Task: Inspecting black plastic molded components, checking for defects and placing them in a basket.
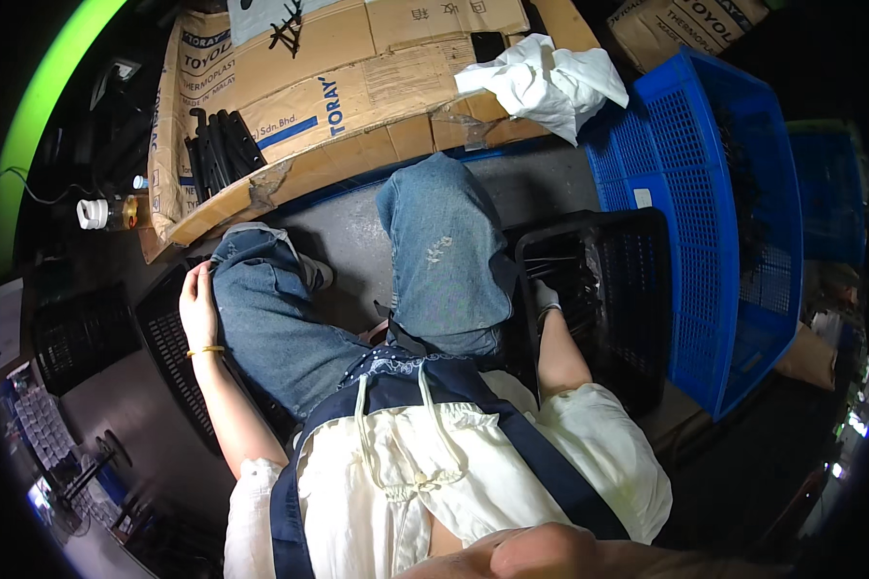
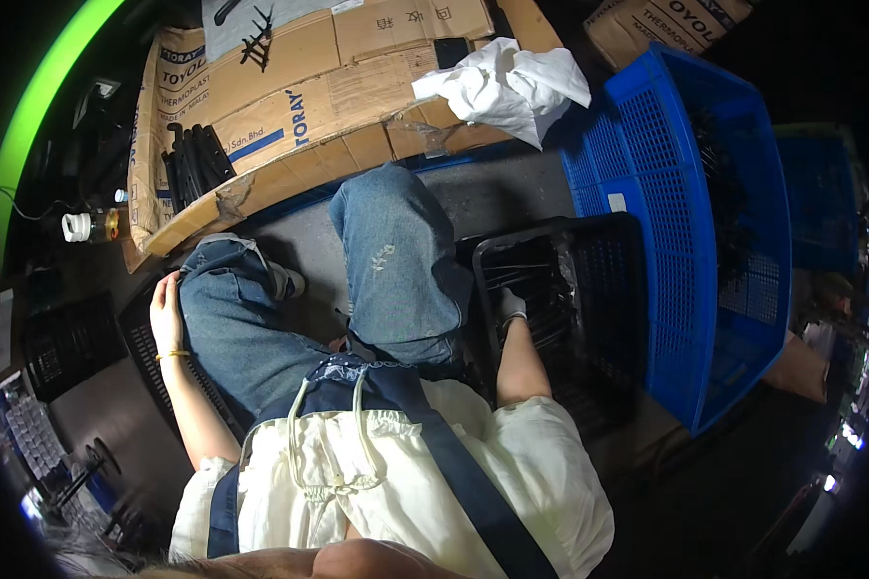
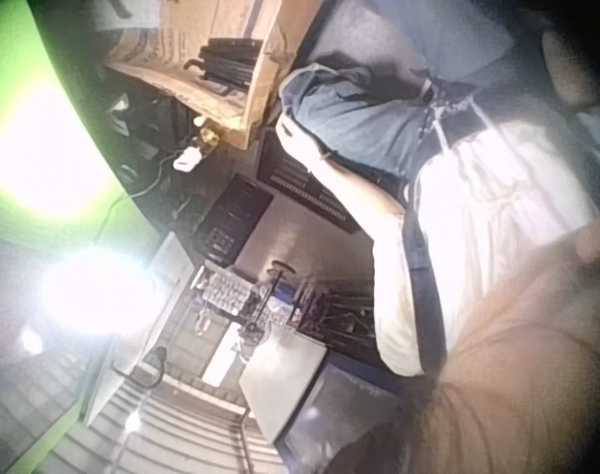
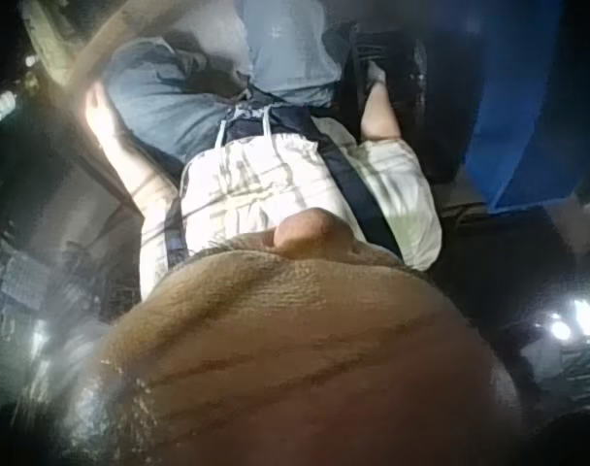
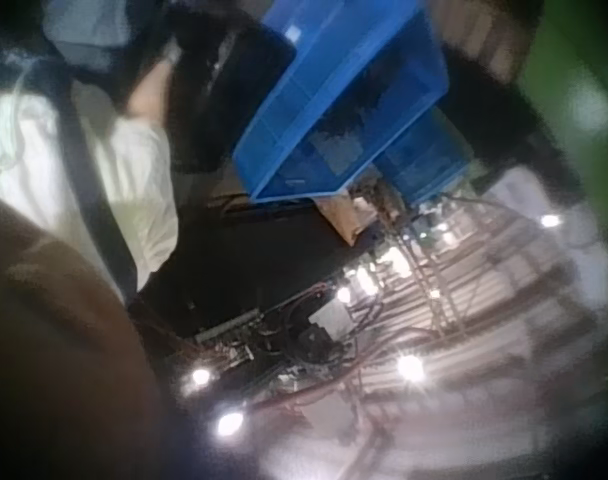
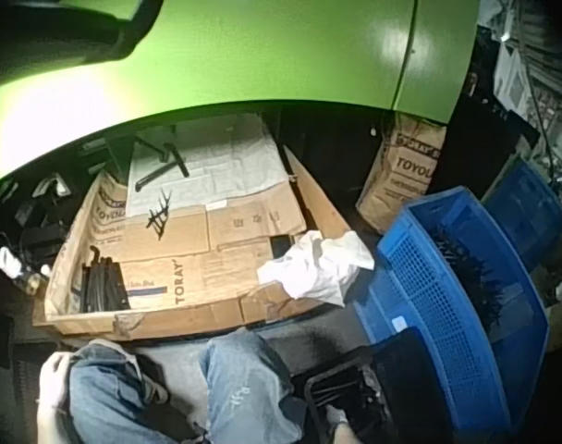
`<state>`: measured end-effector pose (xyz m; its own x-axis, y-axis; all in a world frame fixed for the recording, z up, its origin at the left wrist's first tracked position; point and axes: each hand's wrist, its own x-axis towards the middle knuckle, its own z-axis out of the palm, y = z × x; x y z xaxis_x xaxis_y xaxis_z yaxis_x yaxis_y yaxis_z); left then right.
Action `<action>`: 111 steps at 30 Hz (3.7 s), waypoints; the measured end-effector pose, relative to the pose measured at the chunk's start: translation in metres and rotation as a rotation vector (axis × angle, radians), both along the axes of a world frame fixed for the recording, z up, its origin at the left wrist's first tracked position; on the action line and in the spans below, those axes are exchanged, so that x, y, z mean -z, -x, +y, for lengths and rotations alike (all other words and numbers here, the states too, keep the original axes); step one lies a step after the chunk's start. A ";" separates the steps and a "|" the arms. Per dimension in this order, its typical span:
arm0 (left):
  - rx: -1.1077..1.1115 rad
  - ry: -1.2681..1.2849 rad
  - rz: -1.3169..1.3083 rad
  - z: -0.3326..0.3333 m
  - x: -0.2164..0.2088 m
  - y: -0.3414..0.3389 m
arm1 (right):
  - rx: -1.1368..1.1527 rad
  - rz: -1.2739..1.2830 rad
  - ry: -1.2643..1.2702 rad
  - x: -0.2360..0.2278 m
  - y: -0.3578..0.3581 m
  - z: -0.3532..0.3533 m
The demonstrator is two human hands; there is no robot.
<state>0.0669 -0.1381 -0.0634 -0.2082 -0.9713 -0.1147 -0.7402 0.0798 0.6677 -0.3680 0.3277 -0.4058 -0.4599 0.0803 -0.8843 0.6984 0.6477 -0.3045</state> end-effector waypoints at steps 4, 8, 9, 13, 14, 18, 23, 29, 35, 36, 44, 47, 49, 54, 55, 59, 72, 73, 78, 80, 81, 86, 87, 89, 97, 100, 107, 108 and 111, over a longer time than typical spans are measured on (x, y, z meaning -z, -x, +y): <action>0.047 -0.011 -0.044 0.000 -0.013 0.004 | 0.027 -0.121 -0.013 0.014 0.014 -0.018; 0.193 -0.210 -0.198 -0.035 -0.035 0.009 | -0.370 0.670 -0.127 -0.048 0.036 -0.053; 0.184 -0.212 -0.146 -0.050 -0.035 0.015 | -0.390 0.782 -0.082 -0.082 0.045 -0.063; 0.303 0.083 -0.192 -0.134 -0.006 0.056 | 0.193 0.560 0.572 -0.230 0.015 -0.107; 0.265 0.006 -0.301 -0.160 0.010 0.070 | 0.142 0.648 0.688 -0.258 -0.005 -0.118; 0.385 -0.137 -0.778 -0.225 0.091 0.118 | 0.314 0.445 0.451 -0.314 -0.061 -0.150; 0.233 -0.323 -0.797 -0.239 0.160 0.134 | 0.074 0.570 0.530 -0.320 -0.091 -0.178; 0.134 -0.481 -0.620 -0.250 0.156 0.129 | -0.228 0.746 0.461 -0.319 -0.100 -0.205; -0.279 -0.893 0.549 -0.225 0.092 0.090 | -0.142 0.692 0.636 -0.340 -0.099 -0.217; -0.315 -0.859 0.528 -0.217 0.076 0.081 | -0.152 0.677 0.633 -0.345 -0.100 -0.220; 0.068 -0.848 1.100 -0.081 -0.042 0.059 | -0.630 0.639 0.830 -0.377 -0.127 -0.285; 0.165 -0.778 1.087 -0.007 -0.066 0.073 | -0.845 0.673 1.070 -0.393 -0.154 -0.320; 0.219 -0.768 0.966 0.032 -0.076 0.081 | -0.878 0.620 1.085 -0.405 -0.169 -0.347; 0.431 -0.735 1.093 0.092 -0.088 0.083 | -0.779 0.354 1.086 -0.439 -0.180 -0.378; 0.453 -0.716 1.114 0.098 -0.091 0.080 | -0.756 0.321 1.135 -0.445 -0.178 -0.379; 0.533 -0.727 1.139 0.107 -0.099 0.068 | -0.733 0.259 1.068 -0.456 -0.174 -0.377; 0.106 -0.638 1.158 0.104 -0.093 0.075 | -1.517 0.703 1.064 -0.462 -0.188 -0.296; 0.060 -0.669 1.138 0.105 -0.093 0.077 | -1.519 0.702 1.013 -0.464 -0.192 -0.295; 0.055 -0.734 1.150 0.107 -0.095 0.077 | -1.528 0.831 1.010 -0.474 -0.196 -0.296; 0.039 -0.741 1.165 0.105 -0.095 0.076 | -1.446 0.943 1.033 -0.477 -0.195 -0.296; 0.051 -0.774 1.197 0.105 -0.095 0.076 | -1.469 0.935 1.033 -0.477 -0.195 -0.295; 0.064 -0.775 1.165 0.107 -0.094 0.079 | -1.411 0.899 0.925 -0.477 -0.203 -0.294; 0.109 -0.763 1.160 0.107 -0.094 0.080 | -1.420 0.942 0.932 -0.476 -0.204 -0.294; 0.105 -0.722 1.107 0.109 -0.092 0.081 | -1.447 0.954 0.908 -0.476 -0.205 -0.294; 0.119 -0.598 0.959 0.110 -0.090 0.080 | -1.550 1.015 0.842 -0.476 -0.203 -0.295; 0.123 -0.557 0.898 0.110 -0.089 0.079 | -1.570 1.031 0.850 -0.477 -0.203 -0.295; 0.144 -0.497 0.857 0.111 -0.091 0.080 | -1.639 1.078 0.872 -0.478 -0.201 -0.296; 0.156 -0.525 0.878 0.111 -0.092 0.080 | -1.672 1.099 0.884 -0.478 -0.199 -0.297; 0.143 -0.608 0.894 0.112 -0.095 0.078 | -1.752 1.104 0.901 -0.478 -0.194 -0.298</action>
<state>-0.0114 -0.0262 0.0314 -0.5618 -0.7634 -0.3186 0.0222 -0.3989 0.9167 -0.1739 0.0293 0.0720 0.2121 -0.9695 0.1229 -0.8174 -0.2449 -0.5215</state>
